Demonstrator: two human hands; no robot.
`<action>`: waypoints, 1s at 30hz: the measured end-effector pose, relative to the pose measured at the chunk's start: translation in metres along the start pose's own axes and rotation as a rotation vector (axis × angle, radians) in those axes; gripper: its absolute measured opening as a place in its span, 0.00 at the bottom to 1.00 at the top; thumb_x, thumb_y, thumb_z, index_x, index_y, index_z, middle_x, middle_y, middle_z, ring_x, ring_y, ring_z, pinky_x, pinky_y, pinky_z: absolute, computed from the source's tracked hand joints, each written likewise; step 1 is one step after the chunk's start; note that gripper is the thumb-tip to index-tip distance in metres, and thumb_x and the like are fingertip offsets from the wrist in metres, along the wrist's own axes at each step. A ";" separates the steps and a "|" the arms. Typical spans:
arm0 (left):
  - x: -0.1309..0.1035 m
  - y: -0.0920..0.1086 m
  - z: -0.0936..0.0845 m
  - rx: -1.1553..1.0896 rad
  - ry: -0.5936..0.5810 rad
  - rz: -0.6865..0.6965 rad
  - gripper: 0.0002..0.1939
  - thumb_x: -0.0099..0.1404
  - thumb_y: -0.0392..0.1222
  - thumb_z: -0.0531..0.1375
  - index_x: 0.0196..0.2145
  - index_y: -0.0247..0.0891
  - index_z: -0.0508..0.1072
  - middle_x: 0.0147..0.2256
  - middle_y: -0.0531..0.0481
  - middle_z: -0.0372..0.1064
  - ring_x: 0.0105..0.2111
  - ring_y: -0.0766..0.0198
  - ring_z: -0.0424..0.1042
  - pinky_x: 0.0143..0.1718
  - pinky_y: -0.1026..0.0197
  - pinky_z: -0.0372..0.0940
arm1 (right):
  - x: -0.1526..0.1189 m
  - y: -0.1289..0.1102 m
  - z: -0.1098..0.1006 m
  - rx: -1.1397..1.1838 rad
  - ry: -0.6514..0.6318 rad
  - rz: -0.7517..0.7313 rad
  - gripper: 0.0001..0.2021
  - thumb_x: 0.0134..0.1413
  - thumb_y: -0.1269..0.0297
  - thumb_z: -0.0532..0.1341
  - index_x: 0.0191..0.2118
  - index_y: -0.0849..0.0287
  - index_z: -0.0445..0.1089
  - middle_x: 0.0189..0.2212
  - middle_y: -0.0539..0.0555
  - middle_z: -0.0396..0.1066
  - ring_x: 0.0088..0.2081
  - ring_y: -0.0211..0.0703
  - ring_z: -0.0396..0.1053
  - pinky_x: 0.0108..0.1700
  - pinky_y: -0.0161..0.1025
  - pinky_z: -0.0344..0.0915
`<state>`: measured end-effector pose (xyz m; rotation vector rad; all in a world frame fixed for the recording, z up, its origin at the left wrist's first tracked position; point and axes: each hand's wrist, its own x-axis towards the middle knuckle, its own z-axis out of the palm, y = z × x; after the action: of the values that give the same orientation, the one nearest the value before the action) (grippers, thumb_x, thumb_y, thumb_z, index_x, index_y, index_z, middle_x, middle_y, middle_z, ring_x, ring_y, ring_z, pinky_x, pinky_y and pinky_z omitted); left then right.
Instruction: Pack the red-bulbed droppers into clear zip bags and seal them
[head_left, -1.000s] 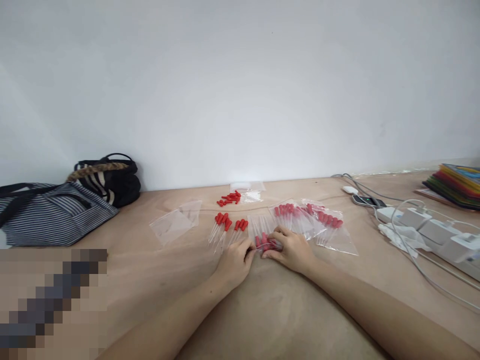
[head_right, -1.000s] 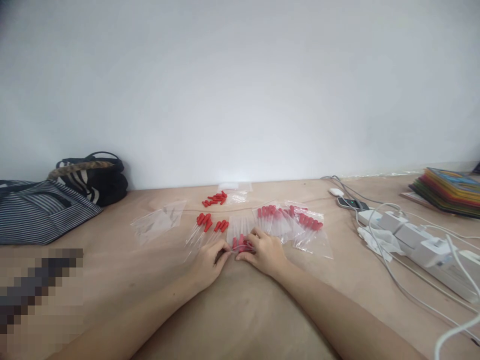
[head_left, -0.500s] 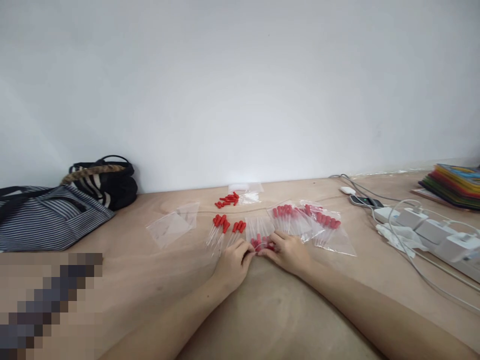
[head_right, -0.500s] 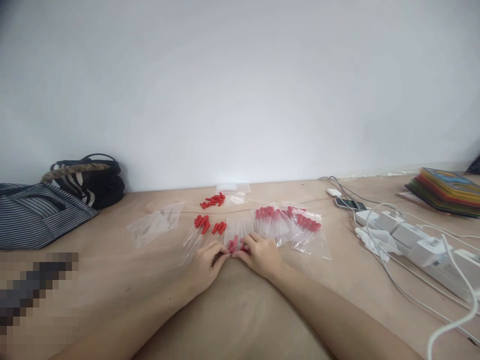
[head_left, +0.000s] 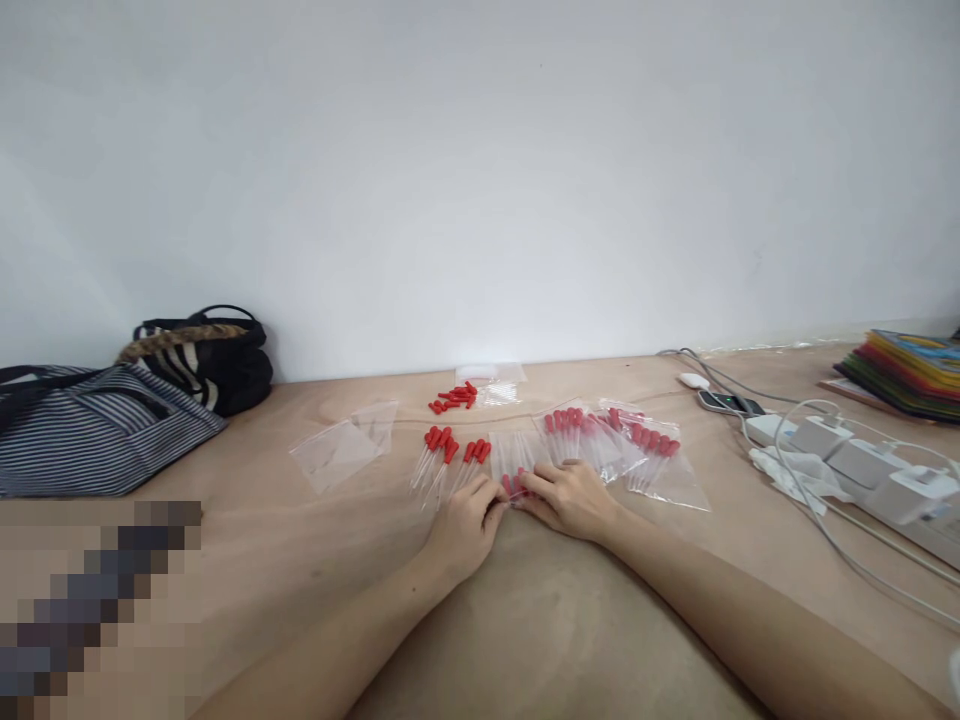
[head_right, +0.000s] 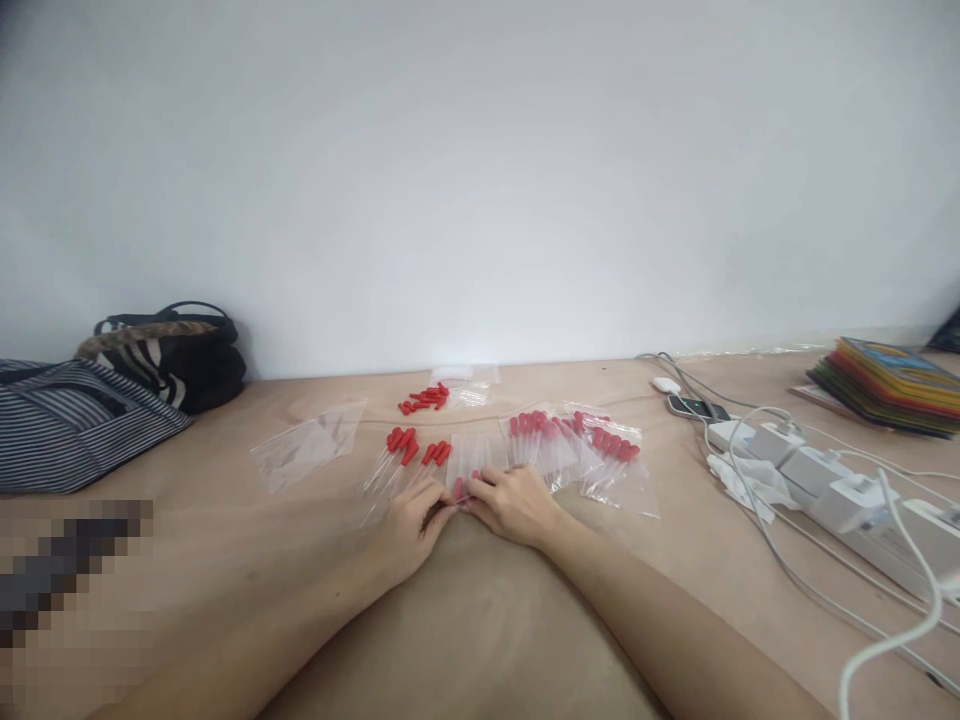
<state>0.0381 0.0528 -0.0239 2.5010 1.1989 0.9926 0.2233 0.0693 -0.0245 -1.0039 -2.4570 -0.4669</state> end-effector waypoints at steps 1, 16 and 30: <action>0.000 0.000 0.000 0.001 -0.002 -0.001 0.07 0.59 0.31 0.51 0.26 0.38 0.63 0.26 0.52 0.62 0.28 0.64 0.64 0.30 0.63 0.59 | 0.001 0.000 0.000 0.024 -0.026 -0.003 0.14 0.59 0.56 0.48 0.34 0.57 0.66 0.25 0.49 0.66 0.22 0.32 0.61 0.24 0.35 0.43; 0.000 0.004 -0.002 -0.001 0.007 0.002 0.06 0.59 0.31 0.51 0.26 0.38 0.62 0.26 0.53 0.63 0.28 0.64 0.65 0.29 0.64 0.59 | -0.004 0.002 -0.007 0.348 -0.059 0.169 0.15 0.48 0.56 0.59 0.40 0.58 0.62 0.31 0.50 0.67 0.29 0.37 0.65 0.27 0.32 0.53; -0.002 0.005 -0.003 0.055 0.003 0.007 0.07 0.59 0.32 0.50 0.26 0.39 0.63 0.25 0.52 0.63 0.27 0.64 0.65 0.27 0.64 0.59 | -0.018 0.002 -0.007 0.118 0.101 -0.091 0.15 0.55 0.72 0.45 0.35 0.54 0.69 0.33 0.54 0.66 0.30 0.37 0.61 0.28 0.34 0.54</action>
<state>0.0388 0.0480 -0.0205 2.5481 1.2358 0.9787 0.2385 0.0573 -0.0274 -0.8040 -2.4163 -0.3870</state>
